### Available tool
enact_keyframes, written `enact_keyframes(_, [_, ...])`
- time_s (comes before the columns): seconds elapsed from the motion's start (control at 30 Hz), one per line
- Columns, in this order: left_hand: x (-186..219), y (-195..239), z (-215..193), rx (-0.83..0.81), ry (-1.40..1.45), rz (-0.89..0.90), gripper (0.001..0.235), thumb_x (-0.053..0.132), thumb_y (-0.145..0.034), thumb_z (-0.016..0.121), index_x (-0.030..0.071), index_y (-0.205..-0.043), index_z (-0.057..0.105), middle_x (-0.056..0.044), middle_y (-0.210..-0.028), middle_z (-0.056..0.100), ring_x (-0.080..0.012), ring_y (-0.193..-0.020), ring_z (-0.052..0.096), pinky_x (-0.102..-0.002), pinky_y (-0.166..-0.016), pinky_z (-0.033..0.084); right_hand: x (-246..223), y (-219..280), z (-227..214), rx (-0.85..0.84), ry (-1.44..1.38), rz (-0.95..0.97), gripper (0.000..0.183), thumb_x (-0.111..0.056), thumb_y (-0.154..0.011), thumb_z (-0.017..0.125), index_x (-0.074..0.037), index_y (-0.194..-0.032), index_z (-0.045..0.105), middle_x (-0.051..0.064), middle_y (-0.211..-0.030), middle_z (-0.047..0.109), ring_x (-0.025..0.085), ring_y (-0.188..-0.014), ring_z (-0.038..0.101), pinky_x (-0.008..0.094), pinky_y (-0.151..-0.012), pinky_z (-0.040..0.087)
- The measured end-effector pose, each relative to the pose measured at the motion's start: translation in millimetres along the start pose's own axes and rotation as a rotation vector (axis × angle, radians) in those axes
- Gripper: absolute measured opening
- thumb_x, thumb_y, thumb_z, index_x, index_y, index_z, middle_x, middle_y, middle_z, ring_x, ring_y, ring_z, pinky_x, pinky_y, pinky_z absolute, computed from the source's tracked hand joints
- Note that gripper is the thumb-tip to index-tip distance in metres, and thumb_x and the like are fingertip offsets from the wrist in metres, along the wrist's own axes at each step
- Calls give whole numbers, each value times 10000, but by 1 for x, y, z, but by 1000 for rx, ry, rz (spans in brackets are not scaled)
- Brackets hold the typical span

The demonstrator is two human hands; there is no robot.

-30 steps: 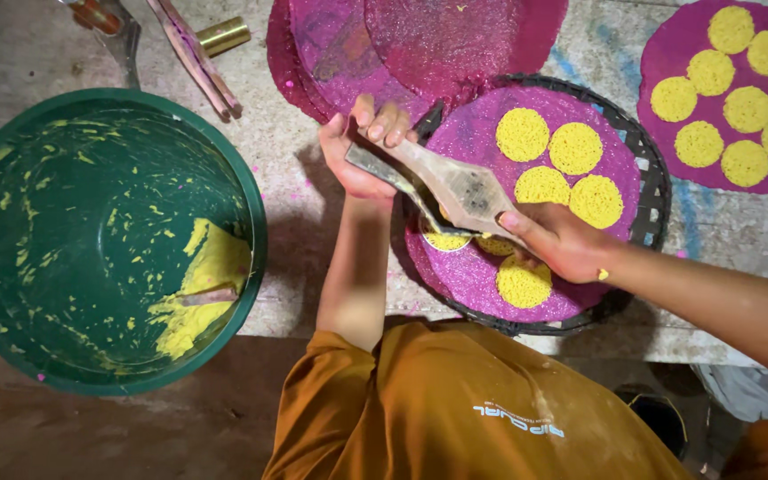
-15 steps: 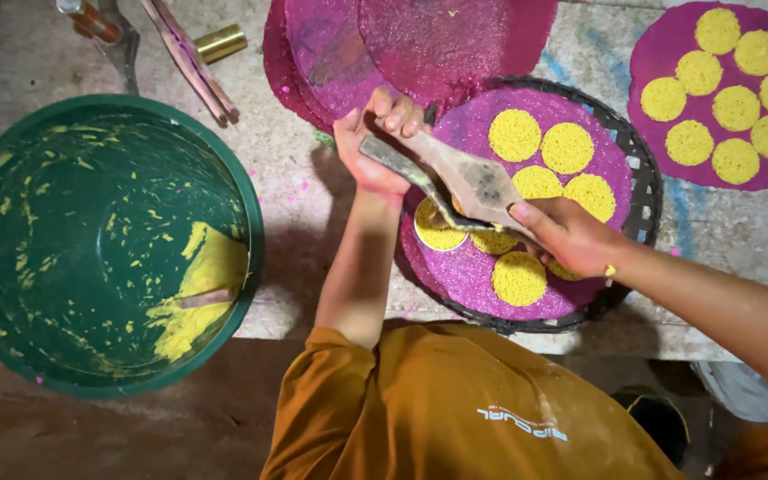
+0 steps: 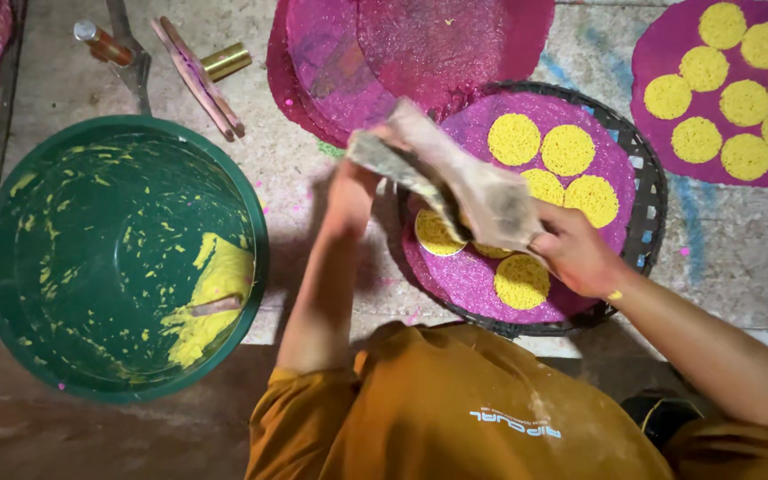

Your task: The person scoops yellow dough from a green bowl into a wooden press, then presses the dough through a circular metal mold onto a pink mat. They repeat this process to form multiple round dough pieces, arranging them on the mat.

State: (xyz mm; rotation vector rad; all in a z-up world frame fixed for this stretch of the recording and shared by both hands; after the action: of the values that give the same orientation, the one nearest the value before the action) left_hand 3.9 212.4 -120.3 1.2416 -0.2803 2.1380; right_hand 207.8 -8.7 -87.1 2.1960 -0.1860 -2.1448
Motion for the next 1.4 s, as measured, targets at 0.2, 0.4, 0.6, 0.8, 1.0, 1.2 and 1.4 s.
enact_keyframes(0.2, [-23, 63, 50, -356, -1192, 396, 1060, 245, -657, 904, -4, -1532, 359, -188, -1438, 492, -364, -1315, 427, -494, -1119, 330, 6, 42, -40, 164, -256, -121, 831, -720, -869, 711, 2, -1269, 611, 67, -1066, 633, 167, -934, 596, 341, -822, 478])
enact_keyframes(0.4, [-35, 62, 52, -378, -1304, 364, 1017, 313, -672, 930, 76, -1513, 411, -138, -1371, 538, -320, -1314, 468, -503, -1086, 303, 22, 70, -68, 272, -394, -196, 695, -730, -910, 729, -67, -1061, 584, 26, -901, 589, 199, -815, 558, 380, -738, 435])
enact_keyframes(0.6, [-40, 11, 47, -322, -1266, 266, 973, 332, -632, 943, 114, -1448, 459, -133, -1376, 532, -331, -1316, 439, -497, -1072, 309, 24, 93, -80, 376, -427, -115, 849, -784, -822, 695, -87, -1298, 606, 55, -1040, 631, 204, -888, 563, 381, -739, 416])
enact_keyframes(0.8, [-58, -40, 65, -374, -1414, 355, 1024, 403, -605, 942, 103, -1449, 445, -122, -1419, 518, -366, -1362, 400, -534, -1072, 319, 21, 96, -81, 420, -380, -140, 815, -782, -868, 658, -67, -1254, 598, 58, -1025, 625, 205, -893, 572, 377, -744, 441])
enact_keyframes(1.0, [-36, -57, 87, -416, -785, 188, 1057, 692, -750, 732, 34, -1503, 388, -157, -1473, 486, -335, -1414, 392, -506, -1175, 252, 28, 72, -92, 276, -166, 132, 764, -712, -935, 526, 3, -1174, 649, 94, -901, 656, 190, -755, 595, 338, -653, 482])
enact_keyframes(1.2, [-22, -70, 122, -397, 930, -92, 819, 768, -890, 346, 63, -1266, 527, -111, -1183, 610, -265, -1145, 566, -431, -1133, 390, 20, 5, -77, -155, -16, 602, 692, -643, -1015, 309, -24, -892, 591, 64, -699, 574, 162, -596, 552, 330, -549, 502])
enact_keyframes(1.4, [-20, -95, 84, -351, 1119, 83, 576, 678, -1050, 383, 135, -890, 491, -4, -814, 471, -175, -821, 476, -365, -899, 435, -21, -54, -76, -62, 495, 670, 807, -699, -1030, 281, 7, -794, 591, 119, -645, 570, 210, -549, 539, 390, -541, 451])
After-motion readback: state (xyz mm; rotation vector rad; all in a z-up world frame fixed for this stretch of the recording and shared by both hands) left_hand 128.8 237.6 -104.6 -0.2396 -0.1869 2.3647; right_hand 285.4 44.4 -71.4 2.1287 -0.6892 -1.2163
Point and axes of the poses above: each hand's wrist, its own y-axis away from the middle knuckle, its own z-axis out of the palm, x = y × z, the point moved 6 cm from there along -y, towards the middle knuckle
